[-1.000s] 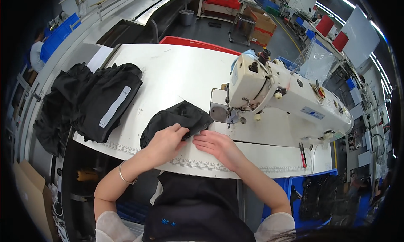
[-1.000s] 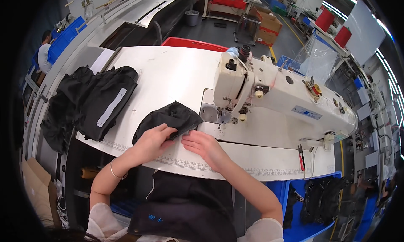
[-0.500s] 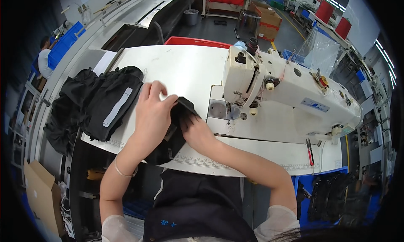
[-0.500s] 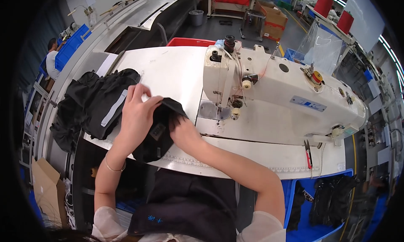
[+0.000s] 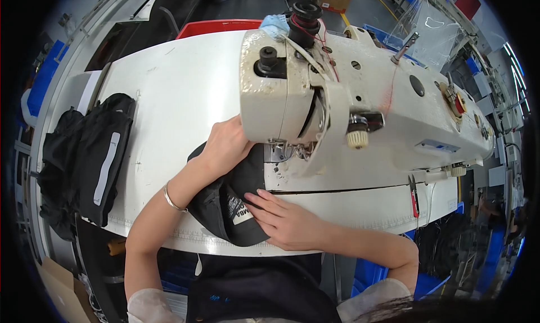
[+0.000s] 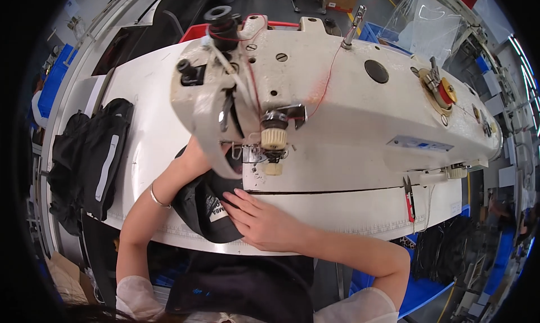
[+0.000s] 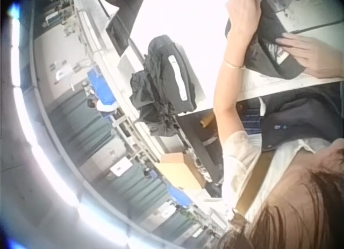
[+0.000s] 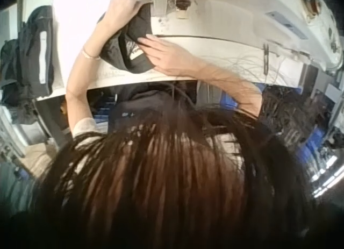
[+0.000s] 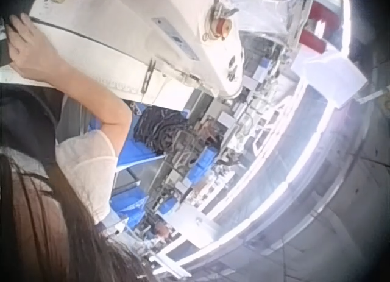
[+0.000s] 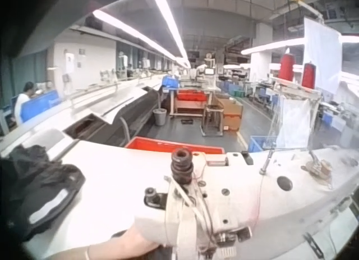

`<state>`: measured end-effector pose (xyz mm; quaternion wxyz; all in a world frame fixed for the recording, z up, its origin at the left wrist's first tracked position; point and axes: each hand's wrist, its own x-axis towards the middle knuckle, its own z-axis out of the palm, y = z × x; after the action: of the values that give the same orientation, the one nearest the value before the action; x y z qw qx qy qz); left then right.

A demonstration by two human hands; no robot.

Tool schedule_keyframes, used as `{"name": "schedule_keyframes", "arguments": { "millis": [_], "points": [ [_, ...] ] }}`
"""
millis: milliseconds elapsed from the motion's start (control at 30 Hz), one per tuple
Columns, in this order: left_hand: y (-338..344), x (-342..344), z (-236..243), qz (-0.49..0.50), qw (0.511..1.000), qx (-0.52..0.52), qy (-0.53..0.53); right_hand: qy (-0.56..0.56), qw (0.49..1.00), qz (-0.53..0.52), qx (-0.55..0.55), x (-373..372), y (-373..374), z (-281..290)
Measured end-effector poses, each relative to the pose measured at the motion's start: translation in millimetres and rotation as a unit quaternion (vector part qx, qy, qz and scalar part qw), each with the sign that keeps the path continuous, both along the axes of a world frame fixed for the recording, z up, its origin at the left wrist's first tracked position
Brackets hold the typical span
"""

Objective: Sewing zippers and straps onto black bag components using an industrial sewing machine and organizing zipper tapes.

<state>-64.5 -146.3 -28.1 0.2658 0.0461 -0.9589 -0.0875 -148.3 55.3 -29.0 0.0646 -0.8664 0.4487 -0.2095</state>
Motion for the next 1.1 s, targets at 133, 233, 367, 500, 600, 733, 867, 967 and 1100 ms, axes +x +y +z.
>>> {"name": "schedule_keyframes", "arguments": {
  "millis": [133,233,367,500,600,733,867,967,1100],
  "points": [
    [-30.3,-30.9,-11.7,-0.083,0.996,0.01,0.018,-0.03,0.998,-0.019,0.05,-21.2,-18.1,-4.9],
    [-42.0,-42.5,-22.0,-0.109,0.994,0.015,0.014,0.017,0.996,-0.09,0.02,-27.7,-20.5,-9.5],
    [-47.5,-48.9,-28.8,-0.12,0.992,0.02,0.014,0.059,0.992,-0.104,-0.033,-29.8,-19.7,-18.6],
    [-48.2,-50.4,-29.6,-0.123,0.992,0.024,0.016,0.095,0.986,-0.103,-0.094,-28.8,-23.3,-27.8],
    [-47.0,-51.2,-29.3,-0.124,0.992,0.023,0.017,0.459,0.862,-0.045,-0.212,-29.3,-22.7,-28.6],
    [-45.4,-53.0,-28.8,-0.124,0.992,0.026,0.017,0.06,0.994,-0.075,-0.043,-31.7,-18.6,-23.9],
    [-47.0,-55.2,-30.2,-0.119,0.992,0.027,0.017,0.054,0.992,-0.087,-0.067,-33.9,-17.8,-22.2],
    [-50.0,-56.6,-33.2,-0.118,0.993,0.026,0.014,0.042,0.996,-0.067,-0.046,-32.9,-19.9,-24.4],
    [-49.5,-64.6,-34.1,-0.105,0.994,0.032,0.015,0.047,0.991,-0.111,-0.053,-30.7,-21.4,-20.3]
  ]
}}
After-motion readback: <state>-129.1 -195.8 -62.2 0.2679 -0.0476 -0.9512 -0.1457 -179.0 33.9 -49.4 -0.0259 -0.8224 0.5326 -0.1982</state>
